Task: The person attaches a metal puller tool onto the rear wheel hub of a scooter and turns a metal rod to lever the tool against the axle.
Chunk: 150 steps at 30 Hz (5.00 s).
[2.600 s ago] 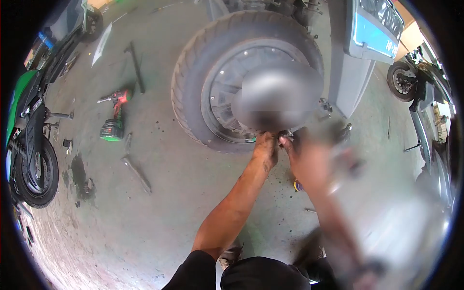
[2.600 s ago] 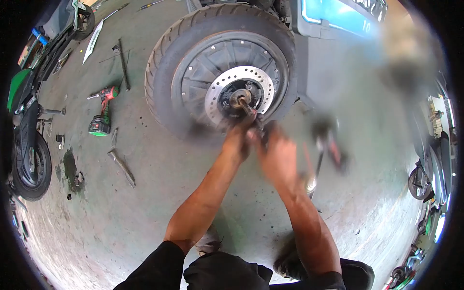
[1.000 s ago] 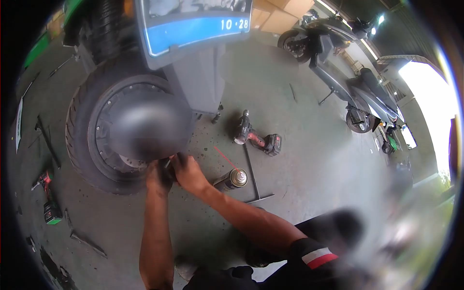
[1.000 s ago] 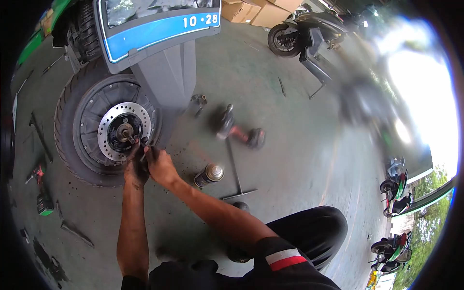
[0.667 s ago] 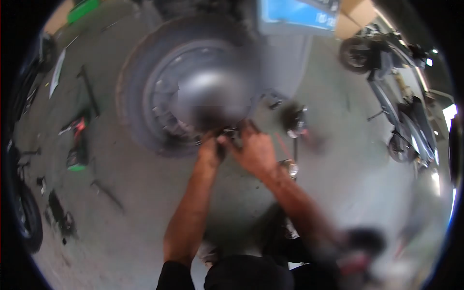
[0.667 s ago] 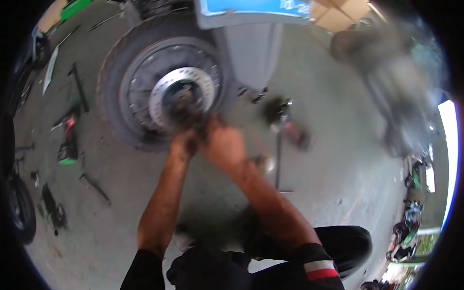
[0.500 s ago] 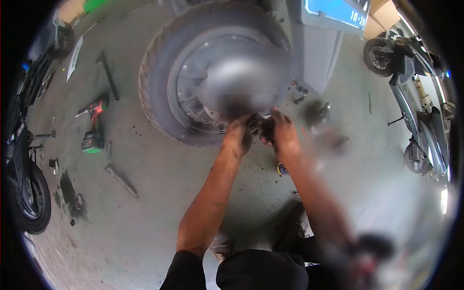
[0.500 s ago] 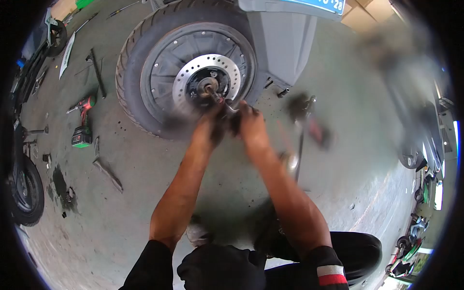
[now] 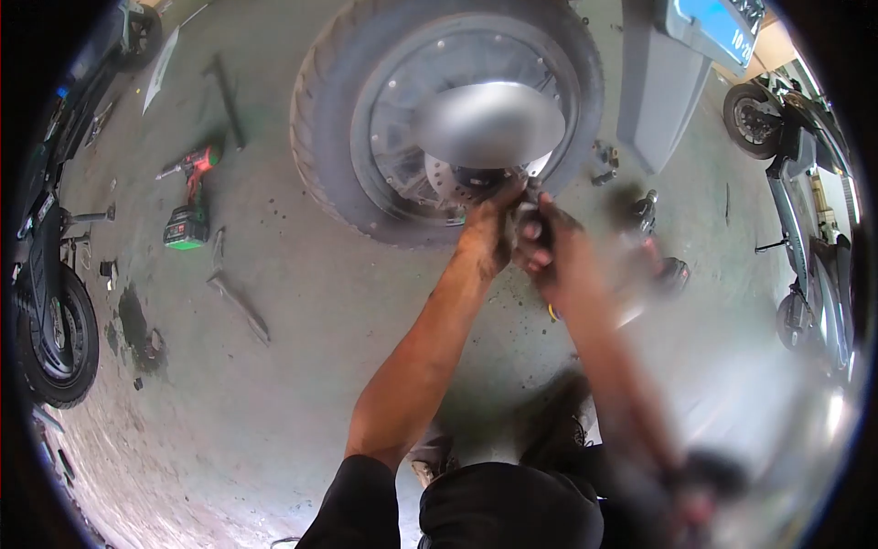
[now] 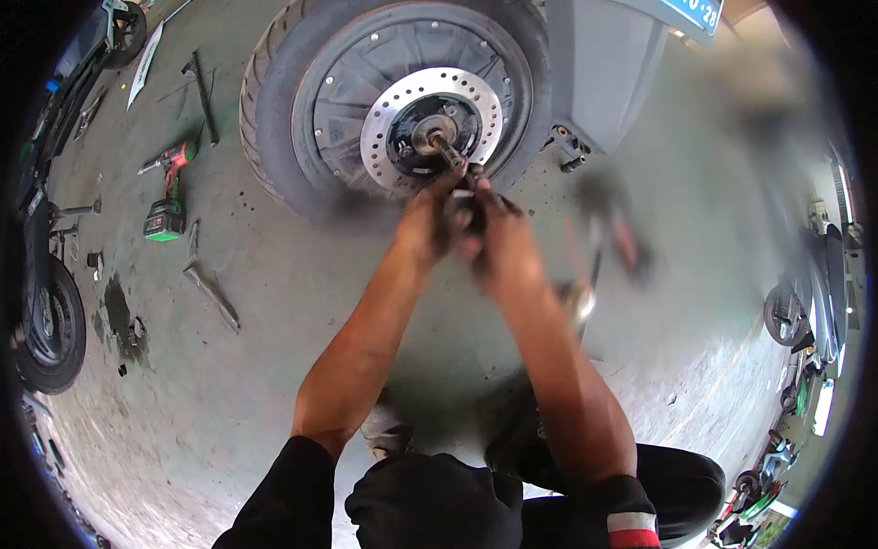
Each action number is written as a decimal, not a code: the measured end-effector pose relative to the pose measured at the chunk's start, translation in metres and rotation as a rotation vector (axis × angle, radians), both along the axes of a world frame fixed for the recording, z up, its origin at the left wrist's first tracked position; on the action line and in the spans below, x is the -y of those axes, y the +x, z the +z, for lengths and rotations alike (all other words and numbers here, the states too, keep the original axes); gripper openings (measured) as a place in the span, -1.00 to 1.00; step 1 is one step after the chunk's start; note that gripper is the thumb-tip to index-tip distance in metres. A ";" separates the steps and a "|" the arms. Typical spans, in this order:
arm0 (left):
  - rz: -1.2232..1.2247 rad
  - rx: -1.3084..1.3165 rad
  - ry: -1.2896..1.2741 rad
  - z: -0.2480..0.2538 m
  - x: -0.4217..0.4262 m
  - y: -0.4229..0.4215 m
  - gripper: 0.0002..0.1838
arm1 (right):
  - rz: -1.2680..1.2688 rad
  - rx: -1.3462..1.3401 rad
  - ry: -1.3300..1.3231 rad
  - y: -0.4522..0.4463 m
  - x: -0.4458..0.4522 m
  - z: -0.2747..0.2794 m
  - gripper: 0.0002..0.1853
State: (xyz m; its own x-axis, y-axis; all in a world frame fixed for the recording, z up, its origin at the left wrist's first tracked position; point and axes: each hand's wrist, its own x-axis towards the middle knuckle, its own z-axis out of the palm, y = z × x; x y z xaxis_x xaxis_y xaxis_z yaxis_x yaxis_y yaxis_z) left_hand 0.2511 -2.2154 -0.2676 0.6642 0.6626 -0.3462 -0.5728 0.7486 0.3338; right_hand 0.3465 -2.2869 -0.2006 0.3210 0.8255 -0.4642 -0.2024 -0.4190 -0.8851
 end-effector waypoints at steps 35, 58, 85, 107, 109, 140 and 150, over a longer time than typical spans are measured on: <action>0.113 -0.075 0.051 0.005 0.001 0.006 -0.71 | 0.123 0.714 0.064 -0.020 0.000 0.021 -0.64; 0.107 -0.020 0.065 0.004 0.004 0.013 -0.76 | 0.127 1.241 0.029 0.004 -0.004 -0.001 -0.60; 0.625 -1.045 0.847 -0.005 0.002 -0.058 -0.66 | 0.209 0.703 -0.049 0.003 -0.017 0.026 -0.46; 0.613 -1.055 0.849 -0.006 -0.001 -0.060 -0.70 | 0.048 0.396 -0.096 -0.021 -0.005 0.023 -0.49; 0.668 -1.065 0.894 -0.010 -0.002 -0.059 -0.68 | 0.189 1.146 0.183 -0.011 0.000 0.013 -0.49; 0.030 -0.206 0.202 -0.002 0.021 -0.027 -0.49 | 0.028 0.393 -0.009 -0.026 -0.004 0.023 -0.55; 0.110 0.007 0.053 0.015 0.005 -0.003 -0.76 | 0.220 1.151 0.030 -0.003 -0.019 0.012 -0.51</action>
